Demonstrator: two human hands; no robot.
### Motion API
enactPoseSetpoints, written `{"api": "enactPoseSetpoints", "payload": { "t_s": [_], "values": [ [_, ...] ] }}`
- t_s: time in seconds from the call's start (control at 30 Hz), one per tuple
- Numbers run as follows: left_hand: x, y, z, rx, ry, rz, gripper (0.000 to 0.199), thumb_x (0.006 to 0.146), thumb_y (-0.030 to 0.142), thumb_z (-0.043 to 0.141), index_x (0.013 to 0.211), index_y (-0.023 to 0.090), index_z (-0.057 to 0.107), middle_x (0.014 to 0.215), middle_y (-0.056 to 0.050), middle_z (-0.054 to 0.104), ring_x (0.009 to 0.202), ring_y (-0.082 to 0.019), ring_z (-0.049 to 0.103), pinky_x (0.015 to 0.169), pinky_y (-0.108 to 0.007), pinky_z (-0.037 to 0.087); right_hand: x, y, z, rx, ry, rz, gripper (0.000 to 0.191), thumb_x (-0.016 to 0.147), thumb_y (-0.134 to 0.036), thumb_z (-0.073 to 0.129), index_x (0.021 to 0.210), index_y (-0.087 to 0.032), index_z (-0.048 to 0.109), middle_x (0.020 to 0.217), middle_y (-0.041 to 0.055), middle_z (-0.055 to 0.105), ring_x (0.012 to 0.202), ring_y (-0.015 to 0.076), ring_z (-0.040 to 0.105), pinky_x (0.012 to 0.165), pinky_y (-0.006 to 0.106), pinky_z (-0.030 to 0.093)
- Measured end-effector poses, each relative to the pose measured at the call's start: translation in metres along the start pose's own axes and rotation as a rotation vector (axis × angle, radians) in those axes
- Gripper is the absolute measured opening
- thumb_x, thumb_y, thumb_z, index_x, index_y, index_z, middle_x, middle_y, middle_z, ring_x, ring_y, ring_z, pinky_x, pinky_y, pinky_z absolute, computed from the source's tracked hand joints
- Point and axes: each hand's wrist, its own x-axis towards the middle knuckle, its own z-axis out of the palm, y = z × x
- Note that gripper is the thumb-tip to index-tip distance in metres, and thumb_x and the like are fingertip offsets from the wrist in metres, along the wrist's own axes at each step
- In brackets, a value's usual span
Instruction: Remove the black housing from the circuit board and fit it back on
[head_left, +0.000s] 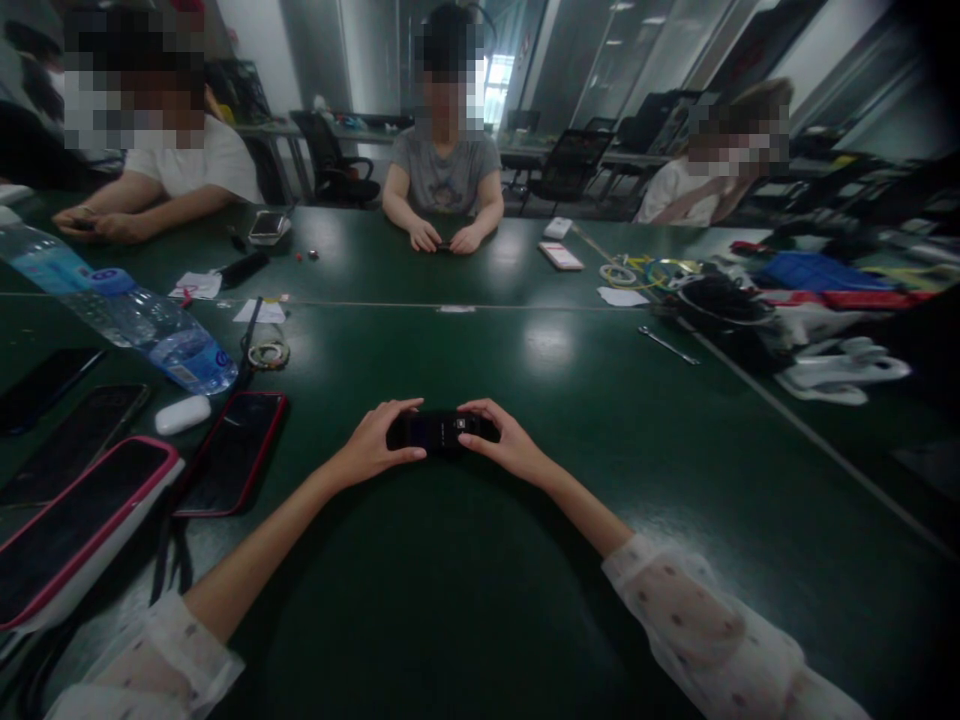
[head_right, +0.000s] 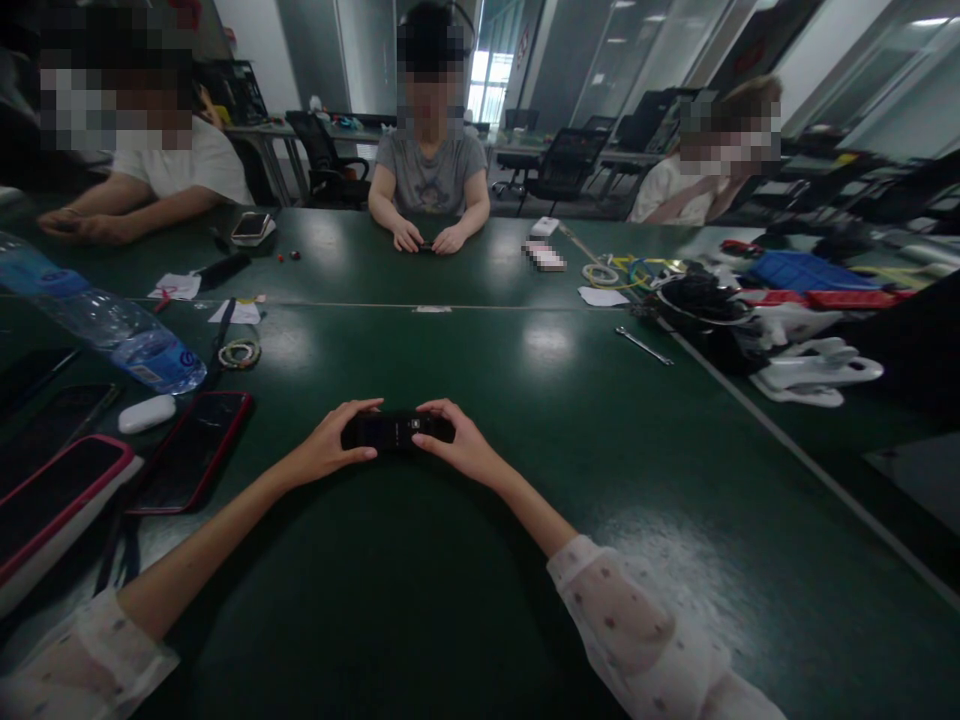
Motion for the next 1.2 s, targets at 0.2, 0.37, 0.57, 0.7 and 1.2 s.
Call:
{"api": "enactPoseSetpoints", "payload": {
  "t_s": [0.2, 0.37, 0.57, 0.7, 1.2],
  "values": [
    [0.000, 0.001, 0.000, 0.010, 0.009, -0.012, 0.069, 0.080, 0.054, 0.064, 0.139, 0.032, 0.037, 0.131, -0.008, 0.051, 0.117, -0.029, 0.049, 0.096, -0.048, 0.040, -0.001, -0.003, -0.001, -0.008, -0.009, 0.001, 0.039, 0.082, -0.038, 0.065, 0.117, -0.025, 0.052, 0.116, 0.0051, 0.058, 0.112, 0.0208, 0.056, 0.099, 0.042, 0.043],
    [0.000, 0.000, 0.001, 0.019, 0.019, 0.000, 0.068, 0.081, 0.054, 0.063, 0.139, 0.031, 0.037, 0.132, -0.008, 0.051, 0.118, -0.029, 0.048, 0.097, -0.047, 0.039, -0.001, -0.005, -0.001, -0.031, -0.018, -0.005, 0.039, 0.083, -0.039, 0.064, 0.117, -0.025, 0.051, 0.115, 0.0051, 0.057, 0.110, 0.0213, 0.056, 0.099, 0.042, 0.044],
    [0.000, -0.003, 0.003, 0.013, 0.023, -0.004, 0.068, 0.081, 0.055, 0.063, 0.139, 0.031, 0.038, 0.133, -0.009, 0.051, 0.118, -0.029, 0.048, 0.096, -0.047, 0.040, -0.001, -0.004, 0.001, -0.047, -0.008, -0.010, 0.040, 0.082, -0.040, 0.064, 0.117, -0.025, 0.051, 0.115, 0.0054, 0.057, 0.110, 0.0213, 0.056, 0.099, 0.042, 0.043],
    [-0.001, -0.002, 0.002, 0.012, 0.035, -0.005, 0.065, 0.082, 0.055, 0.061, 0.138, 0.030, 0.039, 0.133, -0.009, 0.051, 0.118, -0.029, 0.048, 0.096, -0.047, 0.040, -0.001, -0.002, 0.002, -0.050, -0.002, 0.004, 0.040, 0.083, -0.042, 0.063, 0.117, -0.026, 0.051, 0.118, 0.0058, 0.056, 0.112, 0.0219, 0.055, 0.099, 0.043, 0.043],
    [0.001, 0.000, 0.004, 0.048, 0.088, 0.039, 0.047, 0.084, 0.041, 0.064, 0.125, 0.026, 0.049, 0.120, -0.007, 0.056, 0.110, -0.027, 0.052, 0.092, -0.045, 0.043, -0.006, -0.010, 0.007, -0.248, 0.108, -0.086, 0.042, 0.089, -0.042, 0.054, 0.129, -0.030, 0.048, 0.126, 0.0070, 0.052, 0.119, 0.0246, 0.046, 0.104, 0.048, 0.038]
  ]
}}
